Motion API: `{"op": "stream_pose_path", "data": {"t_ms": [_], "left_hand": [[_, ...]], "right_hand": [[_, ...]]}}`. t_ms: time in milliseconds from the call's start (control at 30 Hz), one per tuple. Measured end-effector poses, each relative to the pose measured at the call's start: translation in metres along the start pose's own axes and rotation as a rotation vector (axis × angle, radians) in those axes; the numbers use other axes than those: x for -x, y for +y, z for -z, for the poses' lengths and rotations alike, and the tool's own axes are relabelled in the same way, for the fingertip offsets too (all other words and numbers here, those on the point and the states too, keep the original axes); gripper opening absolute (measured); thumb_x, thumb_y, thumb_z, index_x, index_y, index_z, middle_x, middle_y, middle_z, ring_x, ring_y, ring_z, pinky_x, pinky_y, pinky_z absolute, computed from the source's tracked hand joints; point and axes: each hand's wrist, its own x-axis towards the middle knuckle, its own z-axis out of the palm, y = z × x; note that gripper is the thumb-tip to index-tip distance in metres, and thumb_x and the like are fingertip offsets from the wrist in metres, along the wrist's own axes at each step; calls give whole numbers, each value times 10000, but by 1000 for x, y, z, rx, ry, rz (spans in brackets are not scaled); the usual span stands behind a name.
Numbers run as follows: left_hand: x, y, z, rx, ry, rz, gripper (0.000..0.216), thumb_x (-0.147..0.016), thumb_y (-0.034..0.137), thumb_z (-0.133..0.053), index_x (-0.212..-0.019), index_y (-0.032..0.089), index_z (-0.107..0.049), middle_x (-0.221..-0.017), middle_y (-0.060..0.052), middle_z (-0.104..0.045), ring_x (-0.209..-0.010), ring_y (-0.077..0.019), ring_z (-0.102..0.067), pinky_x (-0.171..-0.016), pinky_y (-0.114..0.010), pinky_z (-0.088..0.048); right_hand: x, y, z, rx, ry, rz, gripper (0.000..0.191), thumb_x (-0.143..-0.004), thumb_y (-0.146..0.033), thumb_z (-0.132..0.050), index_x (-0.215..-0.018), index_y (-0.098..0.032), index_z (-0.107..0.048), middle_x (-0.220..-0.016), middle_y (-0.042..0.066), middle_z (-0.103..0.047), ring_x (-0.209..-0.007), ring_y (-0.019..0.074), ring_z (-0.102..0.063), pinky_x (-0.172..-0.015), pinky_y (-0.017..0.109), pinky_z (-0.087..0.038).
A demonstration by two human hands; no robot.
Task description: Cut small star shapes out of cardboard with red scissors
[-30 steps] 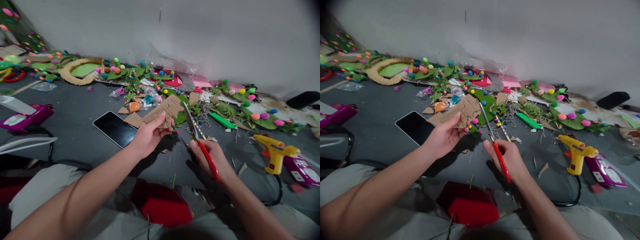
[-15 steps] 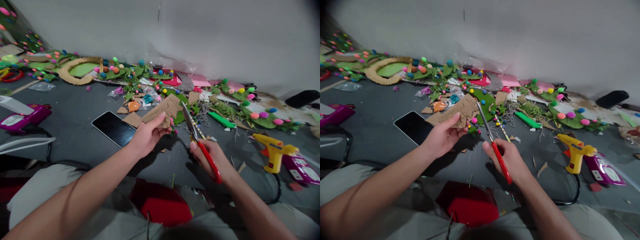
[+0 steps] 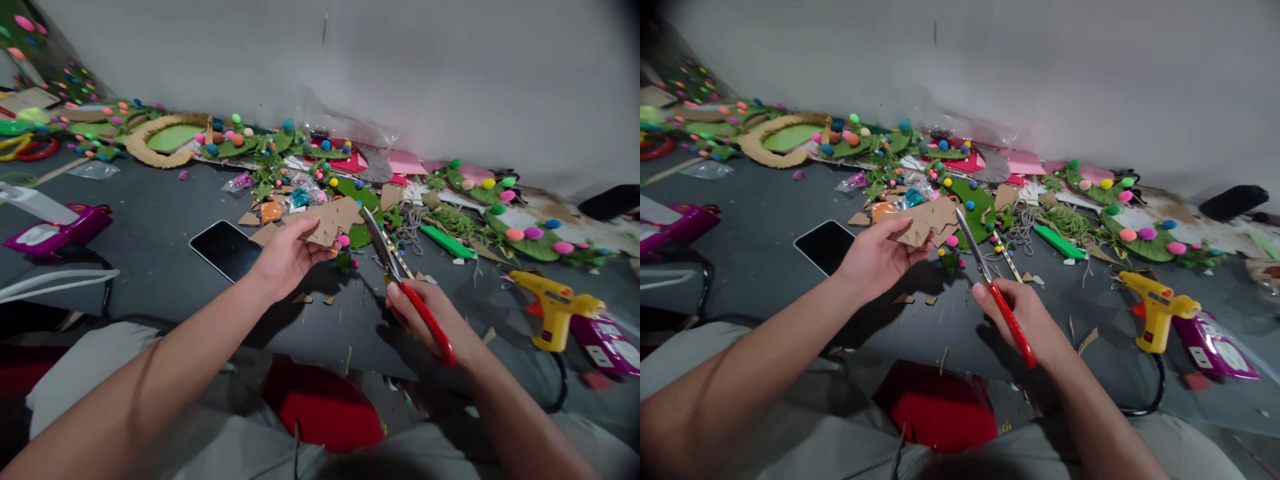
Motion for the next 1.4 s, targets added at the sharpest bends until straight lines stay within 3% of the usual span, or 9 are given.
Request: {"op": "stream_pose_path", "data": {"t_ms": [133,233,300,433,667,833,1033,1400], "left_hand": [[-8,19,11,-260,58,-172,133,-806,154,-784,-896,125,-689,-819,-66,-745,-678,-157,-712,-567,-245,-591],[-12,31,18,-434,142,-316,310,-768,136,-828,-1019,184,-655,-737,-4,-692,-618,-165,-670,-496,-264,-554],[-13,35,21,-501,84,-340,313,-790,150,-803,-1066,192,-662,-736,1,-674,-616,-166,-654,-483,-271,-539],[-14,34,22,-530,-13,-367,282,-812,147,-762,-1071,188,-658,-745,4,-659,-625,-165,-649,-478,-271,-520],[-18,34,24,-588,-68,-375,297,-826,104,-733,-1093,190,-637,-689,26,-627,-580,-154,-639,-493,-261,-490],[-17,35,22,-602,-49,-350,278,-833,74,-703,-1073,198,-637,-679,28,-612,-587,-161,-646,-505,-264,-494],[-10,34,19,-579,-52,-341,208,-820,180,-794,-1000,190,-690,-700,0,-603,-594,-155,-624,-508,-277,-503],[-12,32,21,-603,-9,-327,203,-834,209,-804,-997,179,-686,-744,-17,-647,-559,-146,-615,-520,-295,-488]], "right_hand": [[2,7,17,98,-37,-9,652,-912,-816,-571,-640,-242,-421,-605,-51,-381,-573,126,-364,-526,282,-300],[4,14,25,106,-131,-51,608,-896,-759,-659,-672,-235,-448,-642,-58,-372,-604,125,-354,-533,272,-287],[6,16,27,91,-197,-80,606,-905,-767,-639,-685,-236,-449,-645,-61,-365,-602,123,-341,-528,273,-270],[10,13,26,69,-259,-92,607,-905,-779,-630,-710,-238,-438,-672,-68,-325,-612,119,-308,-530,276,-241],[15,14,25,59,-253,-95,590,-910,-761,-643,-722,-236,-449,-691,-65,-325,-631,123,-303,-540,277,-242],[16,18,25,47,-259,-87,569,-915,-742,-653,-731,-236,-466,-686,-63,-344,-613,124,-337,-531,273,-266],[17,17,25,52,-230,-66,558,-926,-728,-646,-725,-233,-484,-680,-49,-392,-622,134,-361,-524,273,-284],[17,14,23,54,-220,-80,567,-903,-728,-675,-705,-232,-487,-680,-50,-374,-620,131,-351,-514,269,-283]]}}
